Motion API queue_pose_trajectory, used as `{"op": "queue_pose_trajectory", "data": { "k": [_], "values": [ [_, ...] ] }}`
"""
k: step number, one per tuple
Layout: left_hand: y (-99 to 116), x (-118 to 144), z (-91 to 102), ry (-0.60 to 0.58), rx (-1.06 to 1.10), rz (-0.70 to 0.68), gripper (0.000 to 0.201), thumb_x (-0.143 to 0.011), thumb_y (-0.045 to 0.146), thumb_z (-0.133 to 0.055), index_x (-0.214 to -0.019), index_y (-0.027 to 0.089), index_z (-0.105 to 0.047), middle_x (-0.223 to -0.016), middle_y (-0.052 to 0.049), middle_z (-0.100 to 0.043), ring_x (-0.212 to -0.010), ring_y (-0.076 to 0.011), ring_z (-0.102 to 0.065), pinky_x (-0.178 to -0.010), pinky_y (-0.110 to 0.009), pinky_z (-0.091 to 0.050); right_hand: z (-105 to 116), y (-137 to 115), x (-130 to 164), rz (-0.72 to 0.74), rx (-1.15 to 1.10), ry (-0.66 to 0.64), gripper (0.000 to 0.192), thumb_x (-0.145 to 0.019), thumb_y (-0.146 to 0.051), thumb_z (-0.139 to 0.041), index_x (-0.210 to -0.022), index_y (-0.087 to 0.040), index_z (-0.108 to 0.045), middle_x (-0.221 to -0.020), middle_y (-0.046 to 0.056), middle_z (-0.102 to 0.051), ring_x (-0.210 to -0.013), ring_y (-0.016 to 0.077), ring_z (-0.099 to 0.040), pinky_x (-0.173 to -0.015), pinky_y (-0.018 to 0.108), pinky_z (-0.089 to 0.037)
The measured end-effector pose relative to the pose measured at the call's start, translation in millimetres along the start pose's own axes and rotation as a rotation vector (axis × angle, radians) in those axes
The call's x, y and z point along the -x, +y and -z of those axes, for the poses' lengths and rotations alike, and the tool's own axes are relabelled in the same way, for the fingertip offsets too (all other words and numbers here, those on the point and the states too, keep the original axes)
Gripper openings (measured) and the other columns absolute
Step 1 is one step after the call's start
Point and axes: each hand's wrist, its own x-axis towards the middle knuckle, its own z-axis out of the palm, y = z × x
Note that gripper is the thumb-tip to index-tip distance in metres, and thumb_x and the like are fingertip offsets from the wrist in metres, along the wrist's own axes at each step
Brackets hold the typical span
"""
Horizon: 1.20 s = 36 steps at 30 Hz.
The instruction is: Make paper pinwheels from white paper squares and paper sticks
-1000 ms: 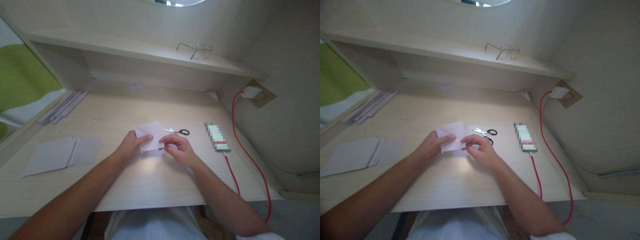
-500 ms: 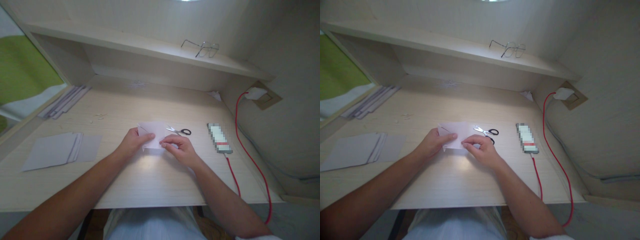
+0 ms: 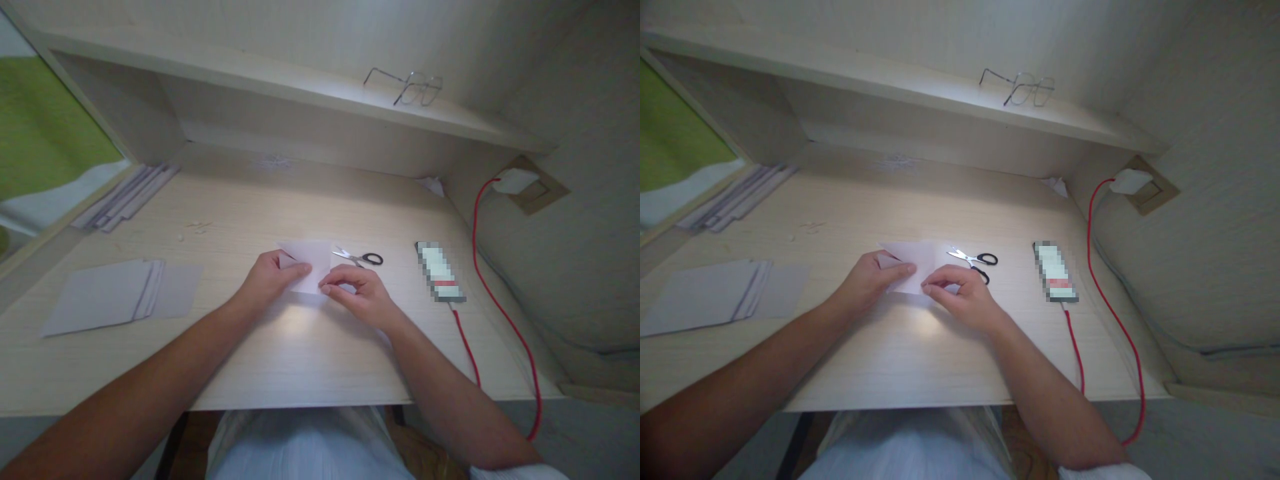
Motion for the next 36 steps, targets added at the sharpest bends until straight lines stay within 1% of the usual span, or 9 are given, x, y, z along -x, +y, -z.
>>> {"op": "queue_pose_trajectory", "data": {
  "k": [6,10,14,18,23,27,36],
  "values": [
    [-2,0,-0.3,0.050,-0.056,-0.017,0.033,-0.066,0.039,-0.084,-0.085,0.013,-0.078,-0.082,-0.008,-0.076,-0.070,-0.0212,-0.066,-0.064,-0.030,-0.050,-1,3,1,-0.038,0.006,0.009,0.009,-0.089,-0.031,-0.075,-0.091,-0.025,-0.081,-0.094,0.004,-0.080,-0.087,0.0200,-0.071,-0.082,0.034,-0.055],
    [-2,0,-0.4,0.057,-0.049,-0.013,0.032,-0.066,0.040,-0.083,-0.085,0.014,-0.078,-0.082,-0.007,-0.076,-0.069,-0.0204,-0.066,-0.061,-0.028,-0.049,-1,3,2,-0.047,-0.006,0.025,0.011,-0.089,-0.032,-0.075,-0.093,-0.025,-0.082,-0.095,0.004,-0.080,-0.088,0.0208,-0.072,-0.081,0.034,-0.055],
    [-3,-1,0.2,0.076,-0.070,-0.020,0.033,-0.066,0.040,-0.083,-0.086,0.014,-0.077,-0.082,-0.007,-0.075,-0.069,-0.0200,-0.065,-0.061,-0.028,-0.049,-1,3,2,-0.041,0.004,0.006,0.010,-0.089,-0.030,-0.075,-0.092,-0.025,-0.082,-0.094,0.004,-0.080,-0.088,0.0204,-0.072,-0.081,0.033,-0.055],
    [-3,-2,0.8,0.056,-0.086,-0.020,0.034,-0.067,0.040,-0.082,-0.086,0.013,-0.076,-0.083,-0.006,-0.075,-0.071,-0.0195,-0.065,-0.064,-0.028,-0.049,-1,4,1,-0.023,0.016,-0.001,0.011,-0.090,-0.028,-0.073,-0.094,-0.024,-0.082,-0.096,0.004,-0.080,-0.090,0.0194,-0.072,-0.083,0.032,-0.055],
    [0,0,0.0,0.064,-0.087,-0.001,0.034,-0.065,0.041,-0.083,-0.083,0.013,-0.074,-0.079,-0.005,-0.074,-0.068,-0.0181,-0.063,-0.061,-0.028,-0.047,-2,5,0,-0.040,0.023,0.018,0.012,-0.090,-0.025,-0.072,-0.095,-0.023,-0.082,-0.098,0.005,-0.081,-0.090,0.0189,-0.073,-0.084,0.031,-0.055],
    [-1,-1,-0.1,0.069,-0.088,-0.019,0.034,-0.064,0.041,-0.084,-0.080,0.013,-0.074,-0.076,-0.004,-0.073,-0.065,-0.0170,-0.062,-0.060,-0.027,-0.046,-3,6,0,-0.052,0.022,0.034,0.012,-0.089,-0.023,-0.072,-0.095,-0.024,-0.082,-0.097,0.004,-0.081,-0.089,0.0189,-0.072,-0.083,0.032,-0.054],
    [-2,-1,-0.7,0.075,-0.061,-0.023,0.032,-0.064,0.040,-0.086,-0.079,0.013,-0.076,-0.075,-0.004,-0.074,-0.064,-0.0169,-0.062,-0.060,-0.027,-0.046,-6,13,-1,-0.075,-0.011,0.065,0.011,-0.087,-0.026,-0.073,-0.094,-0.023,-0.081,-0.096,0.005,-0.080,-0.089,0.0203,-0.072,-0.082,0.034,-0.054]
  ]
}}
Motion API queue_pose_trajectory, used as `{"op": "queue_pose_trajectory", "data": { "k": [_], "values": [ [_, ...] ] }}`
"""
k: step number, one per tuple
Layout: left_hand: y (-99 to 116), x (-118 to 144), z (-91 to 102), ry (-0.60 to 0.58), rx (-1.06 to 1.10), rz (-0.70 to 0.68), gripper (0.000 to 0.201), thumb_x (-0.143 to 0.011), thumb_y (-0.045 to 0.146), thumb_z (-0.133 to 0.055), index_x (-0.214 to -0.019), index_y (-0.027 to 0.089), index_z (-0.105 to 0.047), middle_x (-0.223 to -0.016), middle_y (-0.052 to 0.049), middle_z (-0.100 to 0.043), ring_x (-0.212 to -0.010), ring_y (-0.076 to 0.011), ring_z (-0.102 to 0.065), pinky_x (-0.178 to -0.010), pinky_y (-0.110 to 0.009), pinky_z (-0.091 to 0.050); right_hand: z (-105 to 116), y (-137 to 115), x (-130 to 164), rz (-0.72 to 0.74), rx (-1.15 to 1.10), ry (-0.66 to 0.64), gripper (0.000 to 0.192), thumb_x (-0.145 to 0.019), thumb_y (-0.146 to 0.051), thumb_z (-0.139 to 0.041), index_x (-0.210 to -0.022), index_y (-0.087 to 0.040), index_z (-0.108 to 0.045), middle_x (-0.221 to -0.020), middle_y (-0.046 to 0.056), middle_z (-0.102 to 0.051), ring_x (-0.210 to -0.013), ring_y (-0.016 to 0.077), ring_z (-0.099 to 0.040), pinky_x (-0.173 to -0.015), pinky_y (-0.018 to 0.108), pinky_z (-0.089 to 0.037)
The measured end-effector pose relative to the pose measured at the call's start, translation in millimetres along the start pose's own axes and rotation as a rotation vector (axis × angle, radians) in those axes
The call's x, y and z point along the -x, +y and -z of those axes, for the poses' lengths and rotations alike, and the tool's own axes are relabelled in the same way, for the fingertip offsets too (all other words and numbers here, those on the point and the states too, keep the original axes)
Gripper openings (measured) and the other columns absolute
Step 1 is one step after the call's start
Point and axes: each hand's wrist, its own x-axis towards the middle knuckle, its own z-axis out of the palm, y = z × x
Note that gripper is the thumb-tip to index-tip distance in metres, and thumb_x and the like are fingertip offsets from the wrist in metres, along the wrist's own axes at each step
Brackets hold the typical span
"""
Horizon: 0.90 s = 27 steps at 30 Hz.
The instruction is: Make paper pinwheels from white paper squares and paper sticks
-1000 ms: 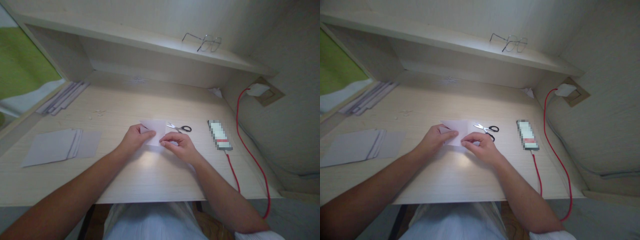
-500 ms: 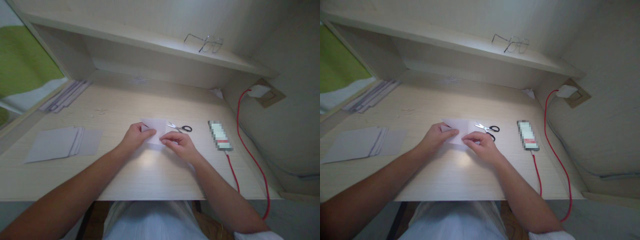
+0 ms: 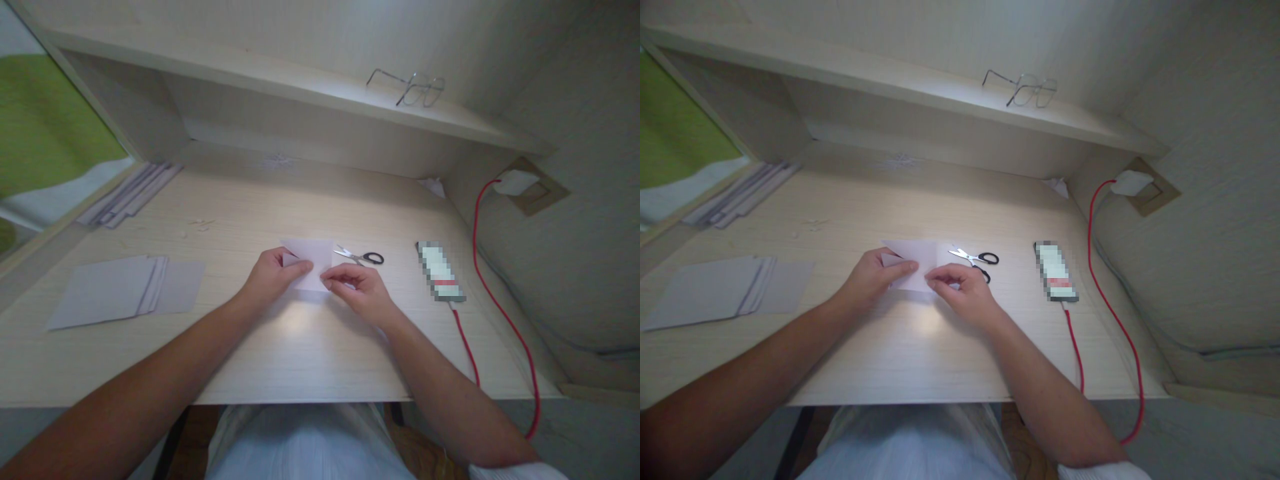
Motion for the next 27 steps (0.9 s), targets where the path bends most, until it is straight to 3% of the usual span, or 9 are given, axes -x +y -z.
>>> {"op": "queue_pose_trajectory", "data": {
  "k": [8,14,18,22,27],
  "values": [
    [2.9,2.9,-2.4,-0.063,0.075,-0.018,0.033,-0.065,0.036,-0.086,-0.086,0.012,-0.077,-0.080,-0.005,-0.074,-0.069,-0.0179,-0.063,-0.065,-0.029,-0.047,-2.1,5.6,0.0,-0.014,-0.051,0.066,0.008,-0.085,-0.024,-0.075,-0.091,-0.023,-0.078,-0.088,0.003,-0.077,-0.080,0.0179,-0.068,-0.077,0.033,-0.052],
    [0.2,1.6,-3.0,-0.056,0.159,-0.012,0.038,-0.064,0.037,-0.088,-0.091,0.012,-0.077,-0.087,-0.006,-0.076,-0.072,-0.0183,-0.064,-0.068,-0.029,-0.048,-3.7,9.1,-4.0,-0.030,-0.223,0.139,0.007,-0.078,-0.022,-0.078,-0.081,-0.022,-0.071,-0.077,0.000,-0.069,-0.070,0.0148,-0.061,-0.068,0.030,-0.048],
    [1.0,1.7,-2.6,-0.090,0.125,-0.018,0.034,-0.064,0.039,-0.088,-0.082,0.013,-0.077,-0.078,-0.004,-0.073,-0.068,-0.0161,-0.061,-0.066,-0.027,-0.044,-2.7,4.6,-7.7,-0.026,-0.307,0.191,0.013,-0.074,-0.021,-0.079,-0.075,-0.022,-0.066,-0.070,-0.002,-0.065,-0.066,0.0140,-0.058,-0.065,0.029,-0.046],
    [0.1,1.0,-2.5,-0.077,0.085,-0.010,0.031,-0.064,0.038,-0.087,-0.078,0.013,-0.075,-0.072,-0.002,-0.070,-0.065,-0.0151,-0.058,-0.064,-0.027,-0.042,-2.8,4.6,-7.9,-0.030,-0.299,0.176,0.009,-0.075,-0.021,-0.077,-0.074,-0.022,-0.068,-0.072,-0.001,-0.067,-0.068,0.0147,-0.062,-0.068,0.030,-0.048],
    [-1.3,-1.6,-3.4,0.008,0.137,-0.050,0.029,-0.064,0.034,-0.088,-0.081,0.015,-0.074,-0.073,-0.001,-0.069,-0.068,-0.0149,-0.059,-0.067,-0.027,-0.044,-8.1,9.5,-4.1,-0.044,-0.192,0.107,0.010,-0.077,-0.022,-0.078,-0.086,-0.022,-0.072,-0.079,0.000,-0.070,-0.073,0.0159,-0.064,-0.070,0.031,-0.051]
  ]
}}
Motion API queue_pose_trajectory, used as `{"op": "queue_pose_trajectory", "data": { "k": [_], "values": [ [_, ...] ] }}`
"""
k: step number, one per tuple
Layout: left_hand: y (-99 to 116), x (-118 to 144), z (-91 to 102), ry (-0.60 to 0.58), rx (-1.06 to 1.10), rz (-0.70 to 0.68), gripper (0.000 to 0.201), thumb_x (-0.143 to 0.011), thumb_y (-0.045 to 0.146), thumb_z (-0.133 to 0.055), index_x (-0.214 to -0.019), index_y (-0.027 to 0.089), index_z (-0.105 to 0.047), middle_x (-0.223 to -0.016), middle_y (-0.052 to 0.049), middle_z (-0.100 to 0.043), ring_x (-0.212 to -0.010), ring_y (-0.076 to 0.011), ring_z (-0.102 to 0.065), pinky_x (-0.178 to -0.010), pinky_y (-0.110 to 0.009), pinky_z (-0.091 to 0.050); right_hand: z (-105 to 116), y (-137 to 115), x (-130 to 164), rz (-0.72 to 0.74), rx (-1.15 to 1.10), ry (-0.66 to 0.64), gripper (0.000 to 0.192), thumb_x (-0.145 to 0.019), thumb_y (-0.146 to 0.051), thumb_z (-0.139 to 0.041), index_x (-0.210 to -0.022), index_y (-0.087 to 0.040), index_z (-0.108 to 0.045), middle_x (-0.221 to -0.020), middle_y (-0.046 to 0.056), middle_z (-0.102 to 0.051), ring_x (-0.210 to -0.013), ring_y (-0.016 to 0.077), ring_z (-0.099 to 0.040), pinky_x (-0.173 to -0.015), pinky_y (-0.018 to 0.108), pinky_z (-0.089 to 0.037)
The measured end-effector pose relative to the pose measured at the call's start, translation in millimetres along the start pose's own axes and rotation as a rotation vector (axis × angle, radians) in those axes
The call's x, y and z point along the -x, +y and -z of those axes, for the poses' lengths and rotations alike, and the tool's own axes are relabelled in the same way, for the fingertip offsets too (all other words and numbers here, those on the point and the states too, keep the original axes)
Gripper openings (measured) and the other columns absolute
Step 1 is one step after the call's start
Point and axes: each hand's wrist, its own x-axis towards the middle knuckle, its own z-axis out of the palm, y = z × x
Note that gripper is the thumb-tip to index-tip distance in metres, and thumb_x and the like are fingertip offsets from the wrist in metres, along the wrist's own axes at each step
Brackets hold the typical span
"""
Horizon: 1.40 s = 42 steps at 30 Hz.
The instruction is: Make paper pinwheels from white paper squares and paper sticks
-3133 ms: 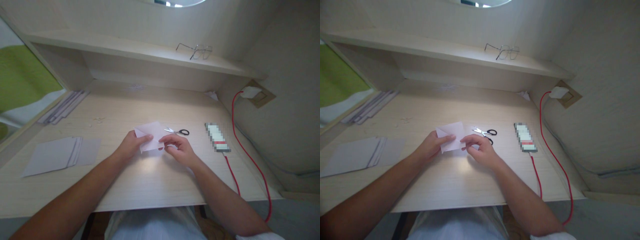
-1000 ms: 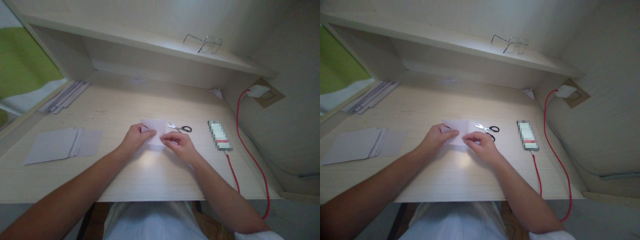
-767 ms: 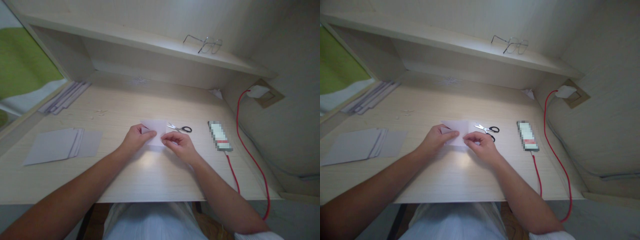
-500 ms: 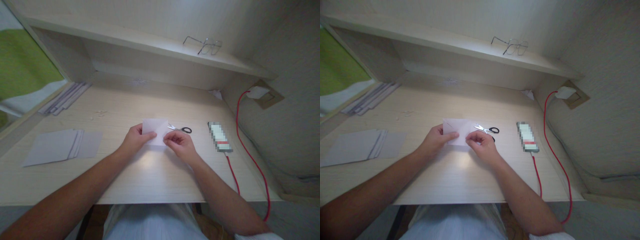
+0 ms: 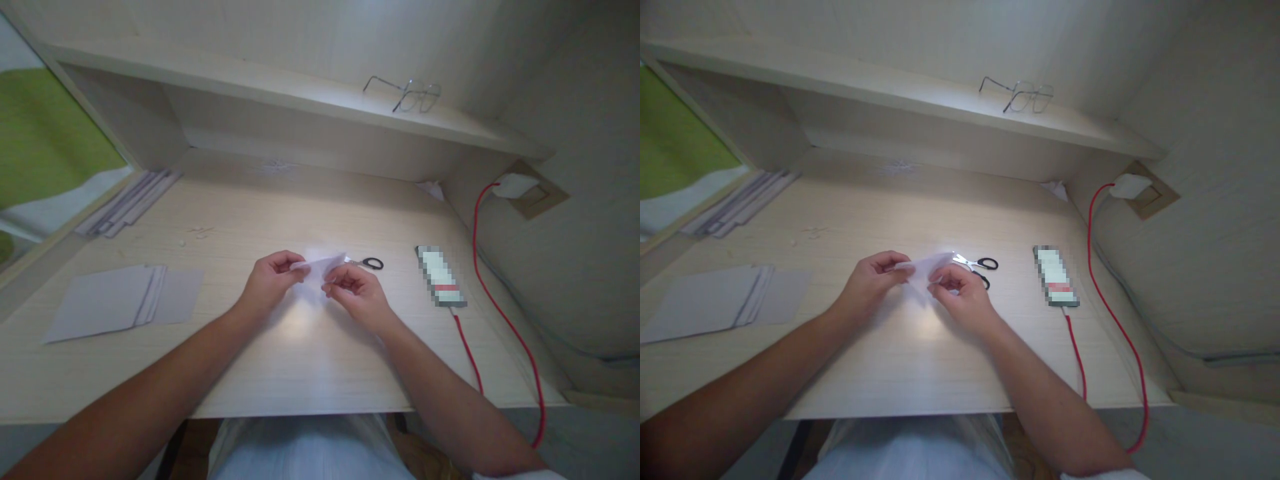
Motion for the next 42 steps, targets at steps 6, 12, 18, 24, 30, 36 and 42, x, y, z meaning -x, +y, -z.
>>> {"op": "queue_pose_trajectory", "data": {
  "k": [6,12,18,24,30,36,42],
  "values": [
    [1,1,-0.1,-0.008,0.029,-0.048,0.035,-0.065,0.041,-0.089,-0.085,0.016,-0.076,-0.081,-0.003,-0.073,-0.071,-0.0162,-0.062,-0.068,-0.027,-0.047,-7,-4,2,-0.008,-0.026,-0.018,0.008,-0.077,-0.021,-0.077,-0.083,-0.022,-0.071,-0.078,0.001,-0.072,-0.074,0.0168,-0.067,-0.073,0.033,-0.053],
    [3,2,1.4,-0.035,0.040,-0.043,0.030,-0.070,0.040,-0.087,-0.084,0.015,-0.077,-0.078,-0.003,-0.074,-0.067,-0.0167,-0.062,-0.065,-0.028,-0.047,-8,-6,3,-0.053,-0.079,0.001,0.011,-0.075,-0.023,-0.080,-0.082,-0.021,-0.072,-0.079,0.002,-0.074,-0.073,0.0171,-0.069,-0.073,0.033,-0.055],
    [3,2,1.1,-0.068,0.022,-0.034,0.033,-0.069,0.042,-0.087,-0.085,0.014,-0.076,-0.079,-0.004,-0.075,-0.069,-0.0176,-0.063,-0.066,-0.028,-0.048,-8,-5,4,-0.037,-0.058,0.000,0.012,-0.077,-0.025,-0.081,-0.085,-0.021,-0.073,-0.080,0.002,-0.074,-0.075,0.0179,-0.070,-0.075,0.034,-0.055],
    [1,4,0.7,-0.053,0.029,0.016,0.038,-0.069,0.045,-0.087,-0.085,0.013,-0.074,-0.077,-0.004,-0.073,-0.066,-0.0176,-0.062,-0.063,-0.028,-0.046,-10,-10,7,0.019,0.034,-0.036,0.009,-0.080,-0.025,-0.079,-0.087,-0.022,-0.074,-0.084,0.002,-0.075,-0.078,0.0174,-0.069,-0.073,0.031,-0.055],
    [-2,3,2.6,-0.014,-0.017,0.010,0.041,-0.070,0.047,-0.087,-0.088,0.013,-0.074,-0.080,-0.005,-0.074,-0.068,-0.0186,-0.064,-0.062,-0.028,-0.047,-10,-14,11,0.020,0.059,-0.132,0.011,-0.086,-0.025,-0.074,-0.096,-0.023,-0.075,-0.092,0.002,-0.075,-0.085,0.0173,-0.069,-0.077,0.031,-0.055],
    [-11,-2,6.1,0.000,0.051,0.011,0.041,-0.071,0.044,-0.086,-0.094,0.012,-0.074,-0.088,-0.009,-0.076,-0.075,-0.0220,-0.068,-0.070,-0.032,-0.052,-7,-17,13,0.025,0.079,-0.255,0.020,-0.085,-0.025,-0.073,-0.104,-0.024,-0.078,-0.102,0.003,-0.076,-0.088,0.0176,-0.069,-0.082,0.032,-0.055],
    [-7,-1,4.0,0.039,0.048,0.003,0.040,-0.070,0.039,-0.086,-0.096,0.011,-0.074,-0.086,-0.008,-0.075,-0.074,-0.0217,-0.068,-0.066,-0.030,-0.050,7,-15,1,-0.002,0.029,0.098,0.013,-0.078,-0.026,-0.076,-0.072,-0.021,-0.066,-0.065,-0.001,-0.067,-0.062,0.0150,-0.062,-0.062,0.029,-0.049]
  ]
}}
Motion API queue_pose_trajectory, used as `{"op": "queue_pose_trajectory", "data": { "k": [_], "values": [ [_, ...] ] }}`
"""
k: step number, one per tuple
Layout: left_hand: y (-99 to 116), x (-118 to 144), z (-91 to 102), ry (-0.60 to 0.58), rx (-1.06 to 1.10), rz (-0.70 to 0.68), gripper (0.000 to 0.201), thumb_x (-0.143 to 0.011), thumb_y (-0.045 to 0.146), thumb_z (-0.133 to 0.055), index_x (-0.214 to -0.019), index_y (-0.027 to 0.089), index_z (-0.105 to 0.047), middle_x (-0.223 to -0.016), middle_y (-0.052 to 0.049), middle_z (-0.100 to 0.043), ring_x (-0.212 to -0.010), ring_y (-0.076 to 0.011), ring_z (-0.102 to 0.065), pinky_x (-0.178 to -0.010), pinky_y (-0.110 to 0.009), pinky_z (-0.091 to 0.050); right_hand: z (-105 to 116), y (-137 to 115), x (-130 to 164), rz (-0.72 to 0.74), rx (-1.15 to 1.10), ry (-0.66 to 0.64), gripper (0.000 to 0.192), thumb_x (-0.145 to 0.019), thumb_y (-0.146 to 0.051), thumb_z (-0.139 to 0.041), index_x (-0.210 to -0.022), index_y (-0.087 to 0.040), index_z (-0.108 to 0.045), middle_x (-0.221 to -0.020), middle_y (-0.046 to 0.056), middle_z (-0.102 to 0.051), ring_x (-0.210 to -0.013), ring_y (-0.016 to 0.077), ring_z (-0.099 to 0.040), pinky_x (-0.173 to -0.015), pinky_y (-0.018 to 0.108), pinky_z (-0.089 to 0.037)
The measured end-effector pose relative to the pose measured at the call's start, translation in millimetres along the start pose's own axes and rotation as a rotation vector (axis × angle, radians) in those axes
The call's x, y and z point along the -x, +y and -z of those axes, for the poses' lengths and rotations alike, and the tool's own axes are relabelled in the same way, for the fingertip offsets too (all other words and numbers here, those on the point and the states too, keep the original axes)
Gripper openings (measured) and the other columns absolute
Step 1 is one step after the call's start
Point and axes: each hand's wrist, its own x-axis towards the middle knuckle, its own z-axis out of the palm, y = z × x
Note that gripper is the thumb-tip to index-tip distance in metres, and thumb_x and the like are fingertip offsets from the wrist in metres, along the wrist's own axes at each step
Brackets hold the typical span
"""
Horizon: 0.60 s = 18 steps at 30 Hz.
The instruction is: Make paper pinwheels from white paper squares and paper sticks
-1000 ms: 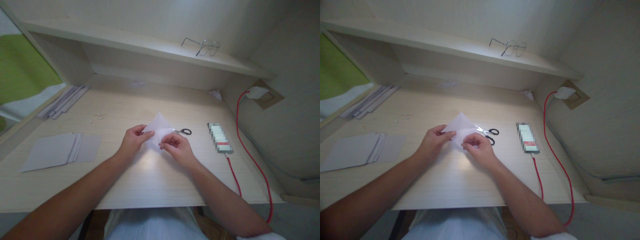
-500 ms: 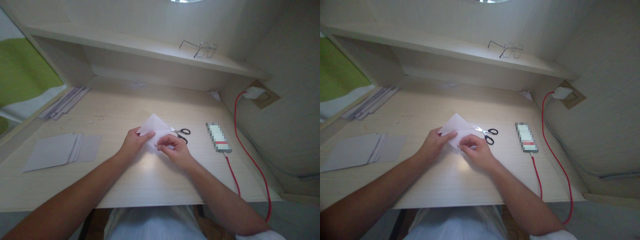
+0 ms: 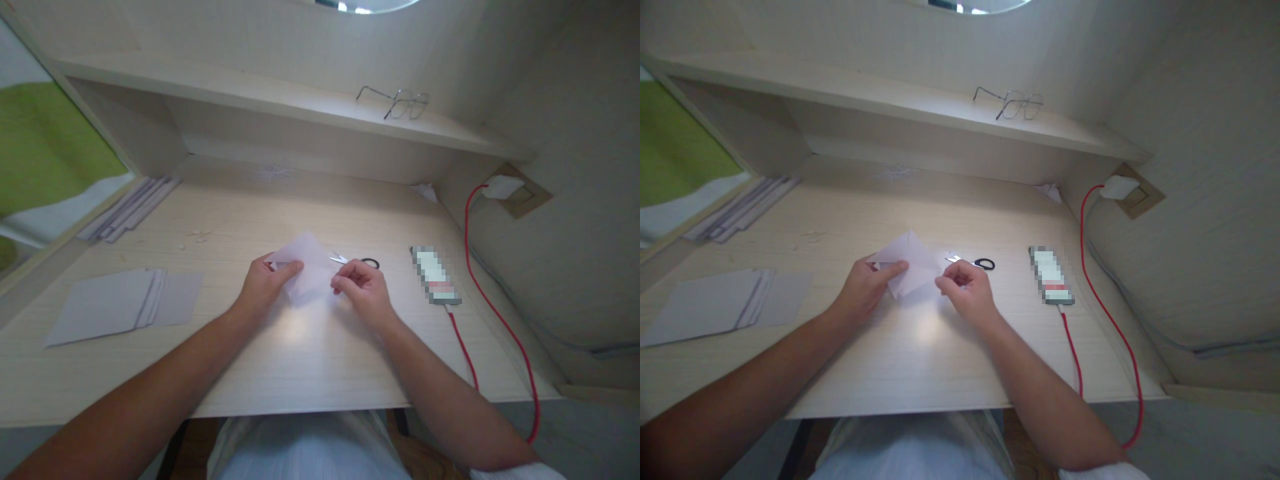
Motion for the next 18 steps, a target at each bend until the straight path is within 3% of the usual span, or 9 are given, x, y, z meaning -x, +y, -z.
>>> {"op": "queue_pose_trajectory", "data": {
  "k": [4,13,18],
  "values": [
    [10,6,-5.5,-0.001,-0.091,0.057,0.031,-0.065,0.034,-0.085,-0.084,0.012,-0.075,-0.078,-0.006,-0.075,-0.063,-0.0185,-0.063,-0.058,-0.028,-0.045,4,0,-6,0.013,-0.093,0.107,0.024,-0.074,-0.031,-0.081,-0.082,-0.023,-0.060,-0.071,-0.002,-0.066,-0.064,0.0150,-0.063,-0.063,0.029,-0.050],
    [8,5,-3.4,-0.070,-0.058,0.087,0.034,-0.065,0.040,-0.086,-0.083,0.013,-0.076,-0.078,-0.006,-0.076,-0.063,-0.0181,-0.064,-0.060,-0.028,-0.047,-1,3,-5,0.064,-0.066,-0.009,0.019,-0.077,-0.031,-0.080,-0.081,-0.024,-0.062,-0.074,-0.001,-0.063,-0.068,0.0146,-0.059,-0.064,0.029,-0.048],
    [6,4,-3.0,-0.074,-0.058,0.061,0.035,-0.066,0.043,-0.087,-0.077,0.013,-0.073,-0.072,-0.004,-0.072,-0.060,-0.0160,-0.060,-0.058,-0.027,-0.045,-3,11,-6,0.042,-0.087,-0.039,0.016,-0.076,-0.033,-0.080,-0.084,-0.023,-0.070,-0.079,0.001,-0.070,-0.072,0.0163,-0.063,-0.069,0.031,-0.051]
  ]
}}
